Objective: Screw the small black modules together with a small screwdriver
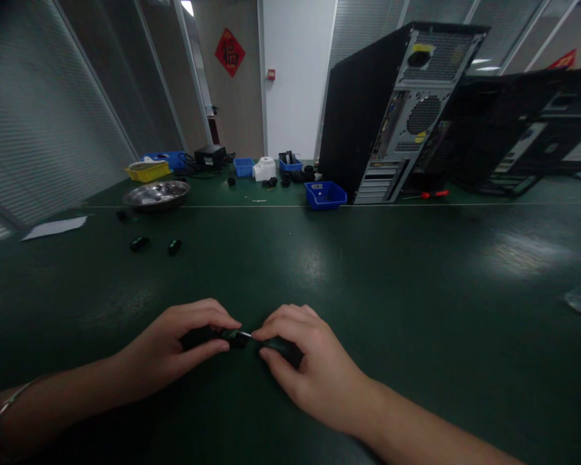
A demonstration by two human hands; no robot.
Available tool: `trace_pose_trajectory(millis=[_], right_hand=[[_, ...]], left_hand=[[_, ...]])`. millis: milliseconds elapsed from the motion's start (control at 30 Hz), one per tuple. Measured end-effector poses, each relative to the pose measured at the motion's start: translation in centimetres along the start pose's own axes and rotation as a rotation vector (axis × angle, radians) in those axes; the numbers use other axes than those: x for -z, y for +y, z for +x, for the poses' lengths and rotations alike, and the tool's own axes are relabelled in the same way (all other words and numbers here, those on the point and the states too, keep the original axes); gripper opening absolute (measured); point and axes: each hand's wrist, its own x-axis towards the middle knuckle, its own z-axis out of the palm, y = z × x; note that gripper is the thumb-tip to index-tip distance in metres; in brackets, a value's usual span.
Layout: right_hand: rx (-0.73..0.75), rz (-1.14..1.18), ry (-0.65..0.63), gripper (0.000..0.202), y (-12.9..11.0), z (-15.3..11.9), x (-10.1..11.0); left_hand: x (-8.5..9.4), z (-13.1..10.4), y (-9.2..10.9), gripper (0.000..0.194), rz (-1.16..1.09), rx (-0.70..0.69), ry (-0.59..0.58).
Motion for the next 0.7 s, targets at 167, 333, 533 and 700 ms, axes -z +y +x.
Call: trace_pose_trajectory(millis=[167,333,533,700], right_hand=[[-0.045,0.026,0.044,0.019,0.00,0.19,-0.03],[-0.072,0.067,0.067,0.016,-0.03,0.27,-0.06],[-0.064,0.067,0.068,0.019,0.04,0.23,-0.05],[-0.065,0.078,0.063,0.019,0.03,0.27,-0.06]], left_hand=[[0.22,-0.13,-0.51,0.026,0.108,-0.025,-0.003],[0.35,-0.33,-0.52,0.038,0.197,-0.022,0.015],[0.56,-0.34,-0.19,0.019,0.420,-0.167,0.068],[0.40,-0.50,-0.61,0.014,0.409,-0.211,0.042]])
